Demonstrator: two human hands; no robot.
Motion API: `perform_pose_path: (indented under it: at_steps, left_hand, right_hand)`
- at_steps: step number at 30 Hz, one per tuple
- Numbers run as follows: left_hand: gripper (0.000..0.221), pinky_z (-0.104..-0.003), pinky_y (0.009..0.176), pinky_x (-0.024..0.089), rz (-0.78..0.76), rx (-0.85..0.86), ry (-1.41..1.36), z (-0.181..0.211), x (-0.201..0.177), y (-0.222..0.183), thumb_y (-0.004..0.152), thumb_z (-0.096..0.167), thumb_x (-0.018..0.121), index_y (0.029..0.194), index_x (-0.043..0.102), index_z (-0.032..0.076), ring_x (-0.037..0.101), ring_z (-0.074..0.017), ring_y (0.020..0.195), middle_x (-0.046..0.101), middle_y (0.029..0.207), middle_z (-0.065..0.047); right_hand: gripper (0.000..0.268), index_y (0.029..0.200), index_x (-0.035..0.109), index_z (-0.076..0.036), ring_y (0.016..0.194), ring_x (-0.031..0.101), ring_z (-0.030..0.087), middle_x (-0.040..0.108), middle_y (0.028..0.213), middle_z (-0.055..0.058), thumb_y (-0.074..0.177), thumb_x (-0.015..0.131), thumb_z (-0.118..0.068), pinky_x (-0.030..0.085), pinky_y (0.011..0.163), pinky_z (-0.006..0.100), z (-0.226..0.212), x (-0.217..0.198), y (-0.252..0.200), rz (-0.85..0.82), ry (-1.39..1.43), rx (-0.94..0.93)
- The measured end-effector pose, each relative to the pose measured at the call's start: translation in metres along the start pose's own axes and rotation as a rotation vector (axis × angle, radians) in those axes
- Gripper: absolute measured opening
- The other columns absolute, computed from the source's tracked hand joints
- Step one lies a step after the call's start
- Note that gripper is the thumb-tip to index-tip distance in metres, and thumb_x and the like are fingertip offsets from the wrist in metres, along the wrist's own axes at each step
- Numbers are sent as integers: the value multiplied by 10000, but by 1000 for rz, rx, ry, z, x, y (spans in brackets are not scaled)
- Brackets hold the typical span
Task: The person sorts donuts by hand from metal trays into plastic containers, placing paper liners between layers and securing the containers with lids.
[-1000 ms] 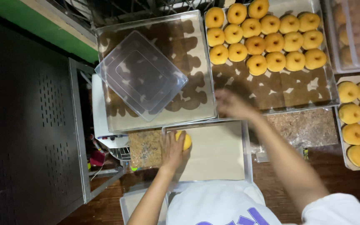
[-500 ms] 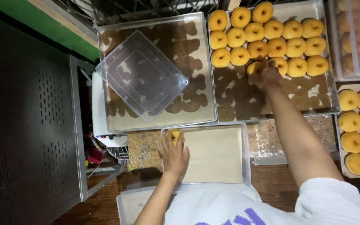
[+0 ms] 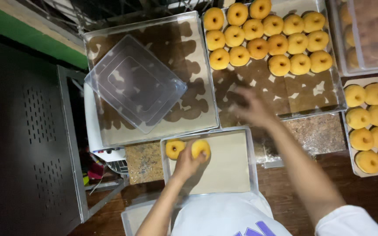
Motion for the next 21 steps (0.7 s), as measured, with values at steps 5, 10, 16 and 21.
perform_pose_path:
  at_steps: [5, 10, 16, 21]
  left_hand:
    - [511, -482, 957, 495, -11, 188, 664, 8, 0, 5, 931, 330, 615, 1427, 520, 255, 635, -287, 1166, 643, 1290, -67]
    - [434, -533, 980, 408, 230, 240, 860, 8, -17, -1, 972, 352, 567, 1389, 533, 236, 486, -348, 1257, 558, 1270, -96]
    - [552, -566, 1011, 360, 268, 302, 935, 11, -3, -11, 924, 402, 663, 1427, 520, 226, 446, -399, 1306, 505, 1321, -169]
    - [511, -597, 1053, 374, 169, 660, 825, 23, 11, -14, 942, 352, 658, 1390, 539, 139, 575, -430, 1157, 528, 1427, -264]
  right_hand:
    - [820, 1536, 494, -187, 1231, 545, 550, 477, 1398, 215, 849, 745, -560, 495, 965, 644, 115, -105, 79, 335, -712, -31]
    - [938, 1607, 367, -392, 1334, 432, 519, 344, 1517, 134, 769, 707, -639, 479, 1021, 588, 200, -138, 102, 187, -987, 202]
    - [922, 1499, 399, -179, 1301, 495, 510, 354, 1468, 199, 758, 740, -608, 547, 995, 566, 197, -138, 110, 119, -1072, 20]
    - [777, 1560, 348, -347, 1202, 471, 453, 204, 1535, 167, 890, 737, -408, 641, 822, 587, 207, -133, 125, -101, -1068, 206]
Point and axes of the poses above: each hand's wrist, its own y-axis towards the middle knuckle, its own x-axis out of the palm, z = x × y, the point moved 9 cm from there along y, towards the middle knuckle
